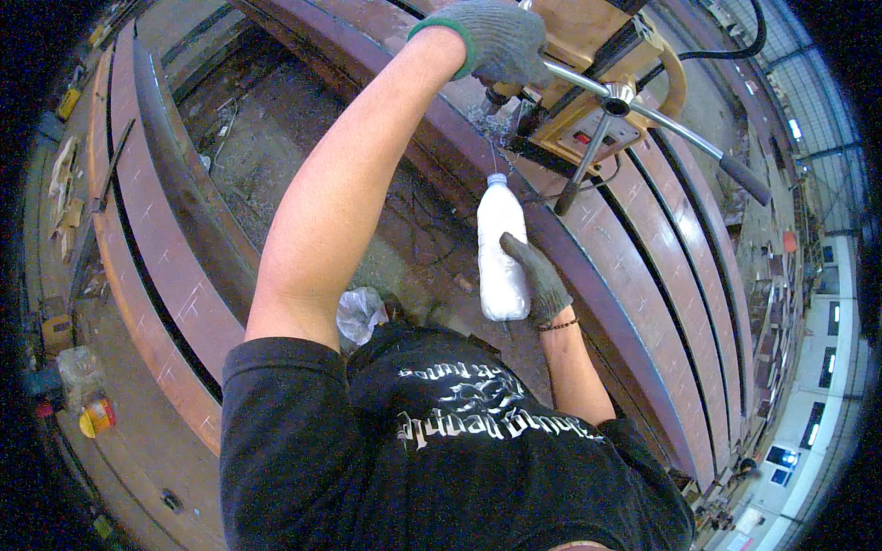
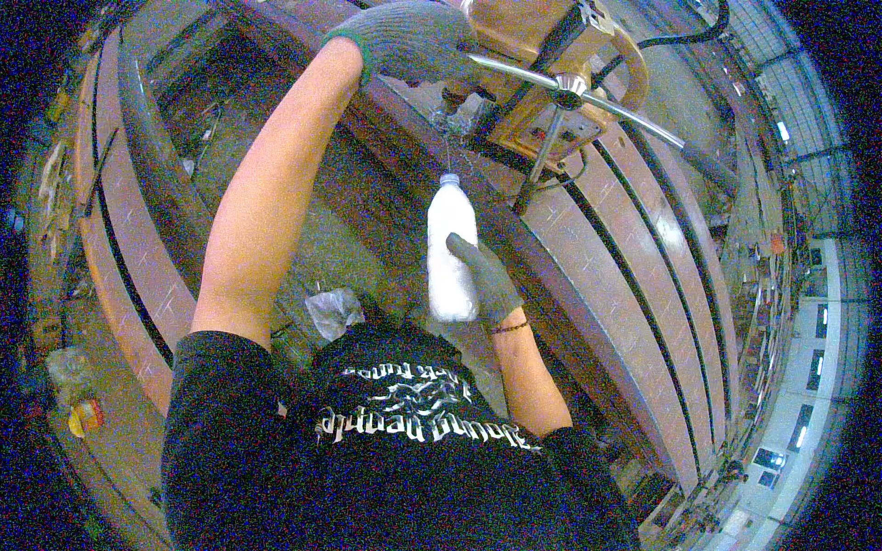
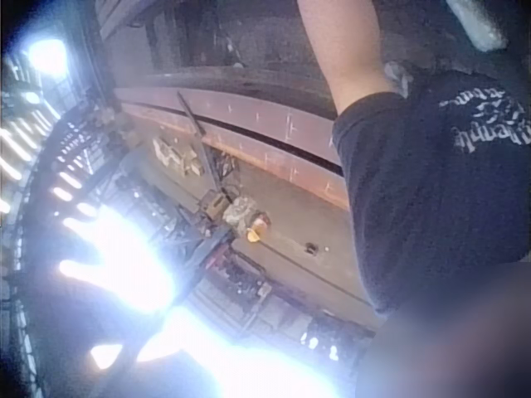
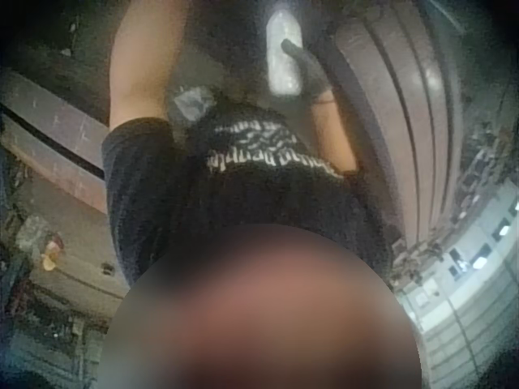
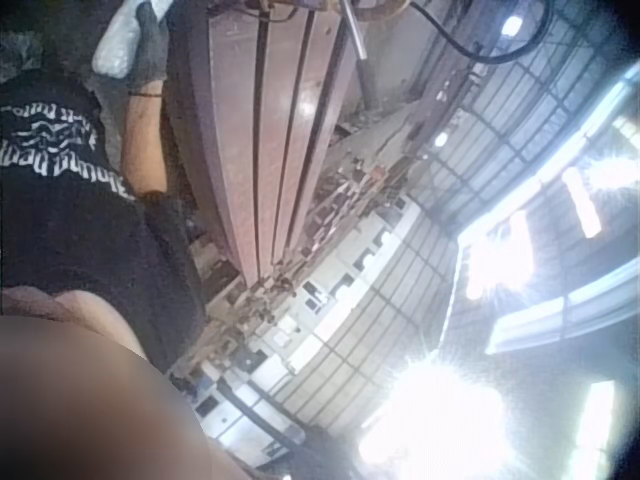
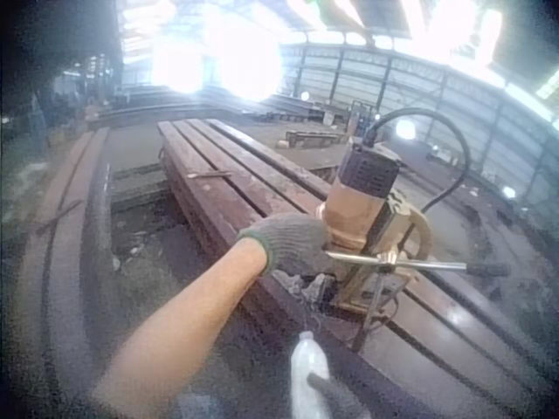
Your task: The person drills holes into long metal beams using a handheld drill while applying liquid from a squeeze bottle to the drilling area. The person moves the drill along the beam and repositions the bottle repeatedly to continue the process.
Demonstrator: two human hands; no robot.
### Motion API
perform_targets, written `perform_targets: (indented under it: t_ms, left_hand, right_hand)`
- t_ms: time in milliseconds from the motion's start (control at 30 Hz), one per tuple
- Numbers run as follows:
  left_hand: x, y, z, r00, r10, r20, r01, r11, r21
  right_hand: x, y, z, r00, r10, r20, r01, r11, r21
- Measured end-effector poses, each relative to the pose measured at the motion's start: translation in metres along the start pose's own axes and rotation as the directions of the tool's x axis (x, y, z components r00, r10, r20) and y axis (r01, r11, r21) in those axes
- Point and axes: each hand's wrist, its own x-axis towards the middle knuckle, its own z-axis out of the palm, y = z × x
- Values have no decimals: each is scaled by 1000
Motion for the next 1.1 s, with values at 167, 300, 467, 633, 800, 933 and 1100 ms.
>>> perform_targets:
  t_ms: [167, 300, 467, 633, 800, 933, 1100]
  left_hand:
    - [-3, -2, -2, 1000, 27, -3, -27, 1000, -16]
    - [4, -7, 8, 999, 25, -47, -24, 1000, 6]
    - [-2, -6, 0, 998, 59, -8, -59, 998, -23]
    - [1, -5, 7, 1000, 5, -16, -6, 1000, -26]
    - [-3, -1, 2, 1000, -19, -1, 19, 998, -61]
    - [-10, 0, -4, 1000, 6, 6, -6, 995, -99]
    - [-6, -1, 3, 1000, -19, 0, 19, 998, -63]
  right_hand:
    - [4, 3, -5, 1000, 22, -13, -22, 999, -27]
    - [10, 8, -10, 1000, 25, 5, -25, 999, -24]
    - [9, 9, -10, 999, 39, 17, -40, 999, 34]
    - [3, 2, -2, 1000, 16, -6, -16, 1000, -11]
    - [3, 3, -5, 1000, 16, -3, -15, 1000, 17]
    - [1, 0, -2, 1000, 13, -15, -14, 999, -29]
    - [3, 3, -5, 1000, 26, -5, -26, 998, -53]
